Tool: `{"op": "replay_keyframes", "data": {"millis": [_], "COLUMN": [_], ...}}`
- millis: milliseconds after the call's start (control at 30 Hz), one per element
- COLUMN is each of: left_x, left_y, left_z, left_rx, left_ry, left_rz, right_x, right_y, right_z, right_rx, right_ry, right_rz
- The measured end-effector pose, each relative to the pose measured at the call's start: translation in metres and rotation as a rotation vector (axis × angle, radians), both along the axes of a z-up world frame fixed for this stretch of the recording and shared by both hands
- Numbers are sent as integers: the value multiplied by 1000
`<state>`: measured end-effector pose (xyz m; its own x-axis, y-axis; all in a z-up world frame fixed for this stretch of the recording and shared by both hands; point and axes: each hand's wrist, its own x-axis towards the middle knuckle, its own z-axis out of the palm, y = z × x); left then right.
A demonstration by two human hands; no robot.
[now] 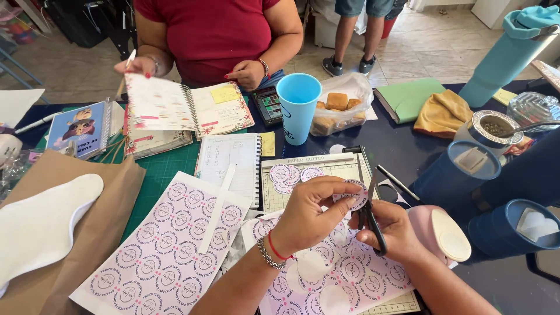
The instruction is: Cutting out circular stickers from a printed sheet using scissors
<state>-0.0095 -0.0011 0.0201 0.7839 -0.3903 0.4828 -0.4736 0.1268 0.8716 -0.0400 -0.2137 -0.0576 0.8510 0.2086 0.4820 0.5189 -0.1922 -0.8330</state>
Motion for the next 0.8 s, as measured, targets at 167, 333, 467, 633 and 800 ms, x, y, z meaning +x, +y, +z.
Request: {"op": "replay_keyframes", "data": {"millis": [167, 333, 467, 633, 800], "left_x": [0, 0, 0, 0, 0], "left_y": [-2, -2, -2, -2, -5], "left_z": [-4, -4, -4, -5, -6], "left_rx": [38, 55, 57, 62, 53], "left_ry": [20, -19, -19, -16, -23], "left_rz": [38, 58, 63, 57, 63], "right_x": [1, 1, 1, 1, 0], "right_y": [-2, 0, 0, 0, 0], "right_z": [-4, 1, 1, 0, 5], "right_rx": [2, -44, -54, -35, -52], "right_ry": [14, -23, -21, -7, -21], "right_rz": [-6, -26, -35, -17, -31]}}
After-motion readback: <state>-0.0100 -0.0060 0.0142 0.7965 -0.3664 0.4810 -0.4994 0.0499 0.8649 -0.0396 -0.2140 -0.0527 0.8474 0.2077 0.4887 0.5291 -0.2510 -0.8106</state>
